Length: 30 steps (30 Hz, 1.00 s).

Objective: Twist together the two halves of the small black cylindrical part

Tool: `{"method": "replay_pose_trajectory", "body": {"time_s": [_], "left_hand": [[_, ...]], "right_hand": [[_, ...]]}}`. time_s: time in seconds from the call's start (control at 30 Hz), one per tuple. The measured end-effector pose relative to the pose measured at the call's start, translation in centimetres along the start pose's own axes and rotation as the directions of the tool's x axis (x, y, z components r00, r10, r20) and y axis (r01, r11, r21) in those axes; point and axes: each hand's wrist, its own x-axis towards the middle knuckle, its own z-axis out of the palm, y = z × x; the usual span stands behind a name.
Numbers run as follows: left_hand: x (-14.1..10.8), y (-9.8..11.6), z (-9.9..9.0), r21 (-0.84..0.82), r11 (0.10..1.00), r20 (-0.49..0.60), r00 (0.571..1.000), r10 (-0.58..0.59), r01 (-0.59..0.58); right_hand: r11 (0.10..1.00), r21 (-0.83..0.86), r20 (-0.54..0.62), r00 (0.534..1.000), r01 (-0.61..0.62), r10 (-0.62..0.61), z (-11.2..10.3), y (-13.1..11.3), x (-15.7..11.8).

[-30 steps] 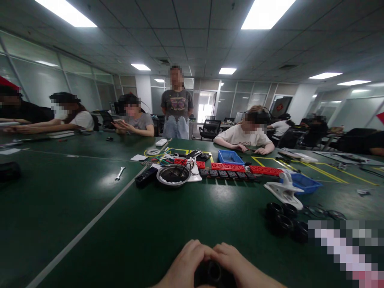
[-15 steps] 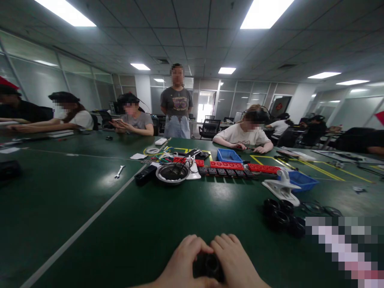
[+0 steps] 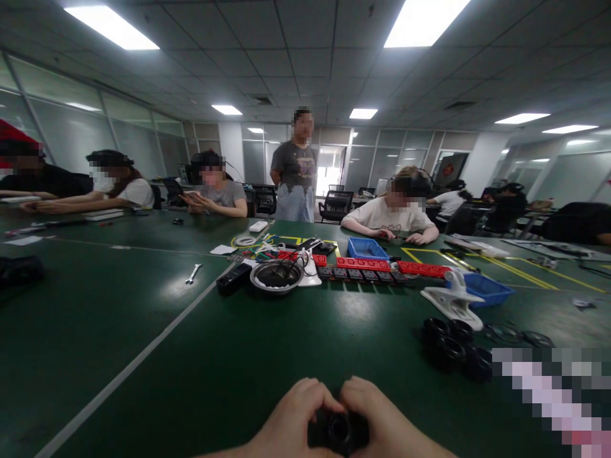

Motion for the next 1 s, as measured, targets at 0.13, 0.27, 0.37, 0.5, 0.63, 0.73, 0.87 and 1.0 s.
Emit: {"method": "replay_pose_trajectory", "body": {"time_s": [0.13, 0.27, 0.37, 0.5, 0.63, 0.73, 0.87, 1.0], "left_hand": [[-0.2, 0.4, 0.1, 0.061, 0.998, -0.065, 0.998, -0.024, 0.028], [-0.2, 0.0, 0.1, 0.047, 0.997, -0.065, 0.996, 0.068, -0.065], [-0.1, -0.4, -0.1, -0.004, 0.991, -0.042, 0.990, 0.134, -0.134], [0.1, -0.7, -0.2, -0.026, 0.989, -0.028, 0.989, 0.146, -0.147], [0.1, -0.6, -0.1, -0.025, 0.997, -0.016, 0.997, 0.071, -0.071], [0.0, -0.3, 0.0, -0.021, 1.000, -0.022, 1.000, 0.000, 0.000], [-0.1, 0.1, 0.2, 0.047, 0.998, -0.065, 0.998, -0.027, 0.030], [0.0, -0.1, 0.1, 0.094, 0.994, -0.075, 0.995, 0.068, -0.061]], "right_hand": [[0.982, -0.178, -0.117, 0.992, -0.068, 0.048, 1.2, -0.7, -0.1], [0.997, -0.065, -0.024, 0.999, -0.041, 0.039, -0.3, -1.3, -0.4], [0.982, 0.185, 0.138, 0.990, -0.022, -0.004, -2.3, -1.2, -0.6], [0.932, 0.363, 0.222, 0.973, -0.023, -0.062, -3.7, -0.7, -0.6], [0.969, 0.238, 0.121, 0.992, -0.065, 0.037, -2.3, -0.5, -0.2], [0.995, 0.028, 0.018, 0.995, -0.095, 0.095, -0.6, -0.5, 0.0], [0.981, -0.174, -0.064, 0.995, -0.083, 0.073, 0.8, -0.6, -0.2], [0.980, -0.194, -0.104, 0.994, -0.055, 0.035, 0.2, -1.0, -0.4]]}}
